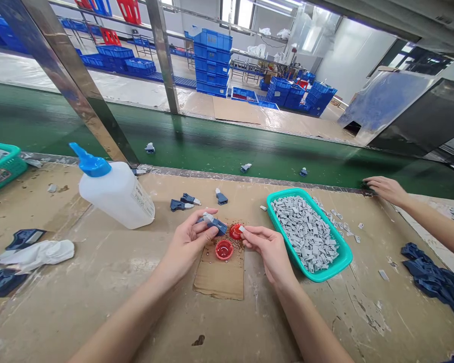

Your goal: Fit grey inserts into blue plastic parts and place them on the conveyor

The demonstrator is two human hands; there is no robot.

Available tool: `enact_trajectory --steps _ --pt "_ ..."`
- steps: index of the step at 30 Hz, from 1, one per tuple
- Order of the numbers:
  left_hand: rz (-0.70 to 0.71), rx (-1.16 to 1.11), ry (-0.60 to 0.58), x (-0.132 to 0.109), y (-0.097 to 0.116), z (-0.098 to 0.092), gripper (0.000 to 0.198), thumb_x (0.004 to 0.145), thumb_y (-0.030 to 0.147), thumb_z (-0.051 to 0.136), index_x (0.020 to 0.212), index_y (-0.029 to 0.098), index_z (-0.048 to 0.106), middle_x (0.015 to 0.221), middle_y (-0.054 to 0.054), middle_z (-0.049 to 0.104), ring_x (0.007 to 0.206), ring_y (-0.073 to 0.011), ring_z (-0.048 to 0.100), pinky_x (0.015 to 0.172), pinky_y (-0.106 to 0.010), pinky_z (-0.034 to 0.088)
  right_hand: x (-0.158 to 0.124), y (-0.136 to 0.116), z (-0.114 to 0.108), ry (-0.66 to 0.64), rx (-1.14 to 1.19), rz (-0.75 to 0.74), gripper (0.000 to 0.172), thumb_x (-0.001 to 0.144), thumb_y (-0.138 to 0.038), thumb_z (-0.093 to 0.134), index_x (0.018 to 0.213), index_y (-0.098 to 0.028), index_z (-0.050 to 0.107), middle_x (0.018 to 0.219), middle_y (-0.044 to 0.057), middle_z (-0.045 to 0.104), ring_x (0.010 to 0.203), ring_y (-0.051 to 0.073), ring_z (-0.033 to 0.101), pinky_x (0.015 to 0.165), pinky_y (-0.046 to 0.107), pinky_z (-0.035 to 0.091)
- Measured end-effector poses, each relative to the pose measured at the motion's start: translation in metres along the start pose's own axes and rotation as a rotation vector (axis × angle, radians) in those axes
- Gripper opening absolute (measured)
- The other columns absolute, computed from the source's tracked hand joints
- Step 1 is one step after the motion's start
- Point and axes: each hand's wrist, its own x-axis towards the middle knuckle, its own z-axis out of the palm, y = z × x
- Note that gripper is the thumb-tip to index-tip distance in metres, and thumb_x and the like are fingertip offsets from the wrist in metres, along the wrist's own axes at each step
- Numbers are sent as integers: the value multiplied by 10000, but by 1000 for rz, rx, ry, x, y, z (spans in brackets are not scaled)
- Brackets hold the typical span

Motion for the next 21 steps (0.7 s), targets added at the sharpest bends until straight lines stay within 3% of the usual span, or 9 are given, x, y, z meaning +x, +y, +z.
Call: enact_trajectory --steps 7,15,21 --pt "47 74 34 0 2 2 173 780 289 662 896 182 591 921 -28 680 923 -152 613 850 -238 449 -9 -10 -1 -12 11 -1 238 662 -278 789 838 -131 725 780 60 715 650 100 576 664 232 466" --pt "64 64 -4 -3 -1 8 187 732 259 709 873 163 633 930 -55 687 899 -186 640 846 -297 490 -28 -21 10 -156 74 22 169 702 -249 763 827 -146 715 735 40 700 620 91 572 595 202 438" --pt "55 77 -4 -7 4 13 182 706 244 727 862 169 672 908 -57 720 872 -201 660 790 -294 523 -31 -21 14 -193 23 23 162 713 -249 748 820 -135 706 723 38 694 604 90 560 587 203 434"
